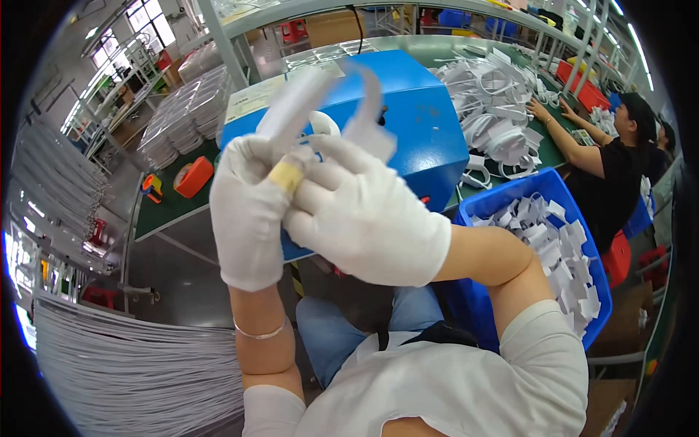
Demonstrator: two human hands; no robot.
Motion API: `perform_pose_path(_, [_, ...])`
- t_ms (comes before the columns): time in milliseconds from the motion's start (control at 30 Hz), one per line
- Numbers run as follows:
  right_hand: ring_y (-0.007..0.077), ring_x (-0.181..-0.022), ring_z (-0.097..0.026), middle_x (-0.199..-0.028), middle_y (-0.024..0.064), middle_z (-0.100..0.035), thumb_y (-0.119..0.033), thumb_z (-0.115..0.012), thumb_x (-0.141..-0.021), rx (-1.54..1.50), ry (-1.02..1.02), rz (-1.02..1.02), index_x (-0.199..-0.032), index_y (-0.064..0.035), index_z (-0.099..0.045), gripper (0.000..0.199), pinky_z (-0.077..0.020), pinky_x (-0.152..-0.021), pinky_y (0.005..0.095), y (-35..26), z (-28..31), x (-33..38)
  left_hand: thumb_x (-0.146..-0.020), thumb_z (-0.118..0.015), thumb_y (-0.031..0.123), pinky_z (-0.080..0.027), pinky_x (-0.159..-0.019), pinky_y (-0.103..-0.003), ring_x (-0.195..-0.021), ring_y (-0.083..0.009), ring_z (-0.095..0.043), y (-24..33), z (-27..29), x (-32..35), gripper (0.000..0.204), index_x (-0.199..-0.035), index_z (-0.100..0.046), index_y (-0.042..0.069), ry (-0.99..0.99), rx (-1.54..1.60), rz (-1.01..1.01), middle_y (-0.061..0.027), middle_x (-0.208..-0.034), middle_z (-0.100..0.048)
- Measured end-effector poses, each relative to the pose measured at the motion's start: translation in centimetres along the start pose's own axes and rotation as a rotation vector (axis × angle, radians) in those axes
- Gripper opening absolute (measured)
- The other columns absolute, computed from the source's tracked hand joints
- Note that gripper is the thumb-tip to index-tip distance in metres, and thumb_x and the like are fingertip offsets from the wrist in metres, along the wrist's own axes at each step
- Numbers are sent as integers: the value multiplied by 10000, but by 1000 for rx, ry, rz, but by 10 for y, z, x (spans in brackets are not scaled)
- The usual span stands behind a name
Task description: Use a benchtop machine to process electrical cable segments and organize the finished parts into bins.
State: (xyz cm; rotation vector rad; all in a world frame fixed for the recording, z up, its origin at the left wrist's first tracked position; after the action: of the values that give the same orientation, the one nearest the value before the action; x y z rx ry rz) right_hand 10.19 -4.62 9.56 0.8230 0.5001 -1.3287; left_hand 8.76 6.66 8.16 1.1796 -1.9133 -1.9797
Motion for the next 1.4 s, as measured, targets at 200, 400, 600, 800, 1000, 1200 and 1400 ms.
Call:
perform_pose_path(200, [339, -991, -570, -1040, 88, -611, -101, -709, -658, -309, 30, -119, -993, -84, -640, 342, -433, -914, 448, 31, 7, 1, -835, -572, 2, -476, -666, -233, -696, -89, -569, 9, 33, -38, 147, -969, -622, -34, 134, -557, -166, -64, -788, -632])
perform_pose_path(400, [229, -968, -606, -1090, 129, -615, -5, -656, -781, -353, 320, -425, -1083, -26, -624, 305, -486, -841, 314, 101, -6, 23, -815, -593, 54, -472, -614, -275, -663, -166, -621, 9, 27, -43, 185, -966, -677, -11, -9, -693, -106, -145, -778, -662])
perform_pose_path(600, [180, -953, -598, -1052, 93, -623, -20, -614, -844, -580, 204, -572, -1175, -17, -570, 334, -487, -847, 289, 111, -34, 26, -834, -611, 119, -480, -641, -301, -689, -248, -635, 15, 47, -44, 163, -935, -683, 13, 98, -939, -264, -149, -806, -645])
perform_pose_path(800, [156, -974, -582, -1049, 85, -625, -144, -633, -879, -737, 151, -714, -1184, -21, -563, 336, -464, -884, 272, 117, -44, 26, -900, -590, 177, -479, -735, -245, -822, -112, -620, 0, 62, -50, 236, -1045, -666, 8, 103, -948, -273, -85, -939, -684])
perform_pose_path(1000, [163, -1041, -555, -1096, 89, -613, -255, -622, -900, -1142, -68, -870, -1190, -5, -554, 389, -427, -939, 286, 127, -68, 28, -933, -568, 315, -462, -831, -240, -953, -111, -571, -52, 81, -55, 438, -1196, -561, -35, -15, -255, 20, -90, -1059, -635])
perform_pose_path(1200, [162, -1086, -541, -1112, 86, -606, -241, -635, -890, -1004, -54, -830, -1207, -5, -543, 405, -420, -943, 281, 134, -61, 16, -969, -487, 342, -507, -673, -251, -790, -99, -568, -73, 89, 1, 370, -1110, -569, 9, 316, -177, -220, -39, -893, -597])
perform_pose_path(1400, [140, -861, -564, -963, 68, -622, -214, -636, -891, -960, -206, -835, -1022, -24, -639, 231, -466, -766, 269, 131, -71, -17, -917, -585, 310, -554, -584, -282, -668, -179, -633, -116, 49, 24, 391, -1043, -575, -60, 163, 92, 271, -133, -835, -640])
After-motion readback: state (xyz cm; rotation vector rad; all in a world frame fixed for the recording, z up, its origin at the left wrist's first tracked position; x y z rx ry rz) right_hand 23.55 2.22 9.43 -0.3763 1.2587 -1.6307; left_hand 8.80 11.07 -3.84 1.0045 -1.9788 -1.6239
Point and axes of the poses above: each hand's wrist, its own x-axis away from the middle knuckle, its own z-axis out of the back of the hand, y = z × x, the point moved 7 cm from there along -x, towards the middle knuckle
